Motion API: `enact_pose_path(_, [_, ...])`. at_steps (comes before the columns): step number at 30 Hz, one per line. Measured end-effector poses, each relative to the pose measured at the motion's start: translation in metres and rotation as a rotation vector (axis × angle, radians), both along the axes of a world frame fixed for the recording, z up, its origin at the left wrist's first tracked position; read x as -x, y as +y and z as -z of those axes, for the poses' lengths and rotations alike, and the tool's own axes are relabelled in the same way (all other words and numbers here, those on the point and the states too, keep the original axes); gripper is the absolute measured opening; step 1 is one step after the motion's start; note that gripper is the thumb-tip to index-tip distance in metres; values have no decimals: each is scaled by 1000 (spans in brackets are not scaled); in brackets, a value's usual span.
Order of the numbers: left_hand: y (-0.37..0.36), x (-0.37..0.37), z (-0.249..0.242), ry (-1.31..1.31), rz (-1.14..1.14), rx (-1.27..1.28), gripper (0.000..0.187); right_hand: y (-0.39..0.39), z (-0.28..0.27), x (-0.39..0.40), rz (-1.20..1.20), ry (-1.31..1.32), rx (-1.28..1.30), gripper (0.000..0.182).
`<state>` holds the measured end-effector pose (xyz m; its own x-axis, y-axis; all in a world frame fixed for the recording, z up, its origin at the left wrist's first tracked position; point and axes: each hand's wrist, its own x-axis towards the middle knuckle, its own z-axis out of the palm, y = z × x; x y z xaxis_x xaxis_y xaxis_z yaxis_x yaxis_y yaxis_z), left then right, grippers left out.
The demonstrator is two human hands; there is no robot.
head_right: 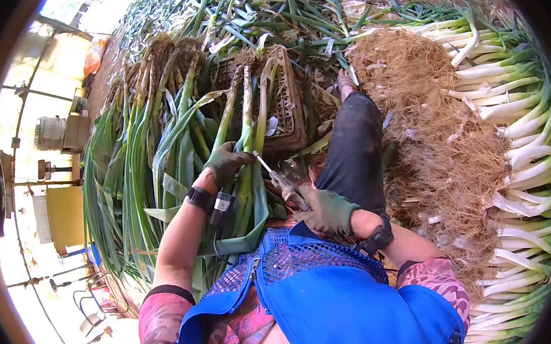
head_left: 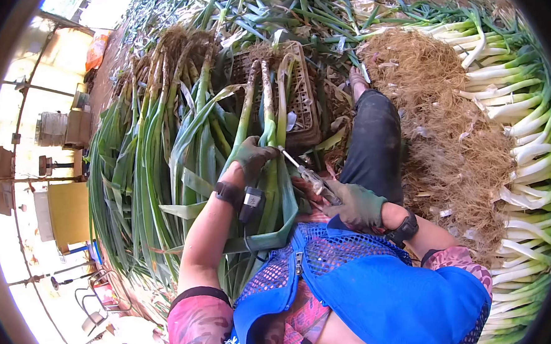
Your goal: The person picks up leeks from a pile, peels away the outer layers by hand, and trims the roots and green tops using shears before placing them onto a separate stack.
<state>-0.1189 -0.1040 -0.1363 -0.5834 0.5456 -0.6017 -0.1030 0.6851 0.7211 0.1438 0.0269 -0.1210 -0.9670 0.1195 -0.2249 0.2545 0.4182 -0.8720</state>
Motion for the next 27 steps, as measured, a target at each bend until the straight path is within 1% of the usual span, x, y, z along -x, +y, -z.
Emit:
enact_pose_path(1, [-2, 2, 2, 1, 12, 10, 41, 2, 1, 2, 1, -116, 34, 43])
enact_pose_path(3, [-4, 4, 5, 2, 36, 30, 40, 7, -27, 25, 5, -348, 102, 47])
enact_pose_path(4, [-5, 2, 3, 3, 29, 57, 41, 7, -15, 32, 66, -287, 117, 49])
enact_pose_path(6, [0, -4, -15, 9, 18, 109, 41, 17, 16, 59, 78, -224, 54, 50])
enact_pose_path(9, [-4, -5, -2, 46, 9, 33, 39, 33, 61, 116, 149, -157, -60, 52])
enact_pose_path(11, [-3, -8, -4, 18, -19, 15, 35, 50, 56, 162, 163, -253, -78, 56])
enact_pose_path(13, [-1, -10, -2, -2, -79, -12, 32, 59, 68, 200, 219, -279, -44, 49])
enact_pose_path(14, [-3, -11, 4, -9, -127, -26, 31, 66, 70, 213, 142, -214, -126, 48])
enact_pose_path(15, [-4, -10, 5, -15, -176, -39, 31, 68, 81, 227, 195, -160, -202, 50])
enact_pose_path(16, [-5, -7, 3, 21, -149, 16, 30, 69, 92, 240, 250, -109, -280, 53])
enact_pose_path(17, [-8, -1, 14, 32, -162, 15, 30, 72, 92, 245, 243, -107, -264, 46])
enact_pose_path(18, [-10, 4, 31, 41, -175, 14, 30, 76, 95, 241, 160, -102, -154, 44])
enact_pose_path(19, [-13, 9, 47, 47, -186, 11, 31, 75, 100, 235, 215, -196, 1, 43])
enact_pose_path(20, [-10, 8, 42, 188, -106, 60, 34, 75, 103, 229, 283, -289, 145, 43])
enact_pose_path(21, [-7, 4, 38, 504, -12, 39, 36, 71, 89, 209, 260, -346, 150, 47])
enact_pose_path(22, [-4, -2, 34, 821, 84, 16, 39, 67, 103, 194, 246, -228, 62, 48])
enact_pose_path(23, [2, -10, 13, 1043, 223, 68, 43, 61, 115, 182, 230, -111, -25, 50])
enact_pose_path(24, [8, -18, -8, 1286, 335, 127, 47, 53, 106, 167, 205, -151, -18, 51])
enact_pose_path(25, [17, -19, -16, 1082, 399, 265, 50, 49, 95, 157, 180, -191, -12, 53])
enact_pose_path(26, [28, -16, -21, 872, 459, 397, 53, 51, 164, 160, 79, 25, -127, 54])
enact_pose_path(27, [35, -14, -22, 656, 515, 524, 56, 48, 146, 156, 129, -37, -32, 54])
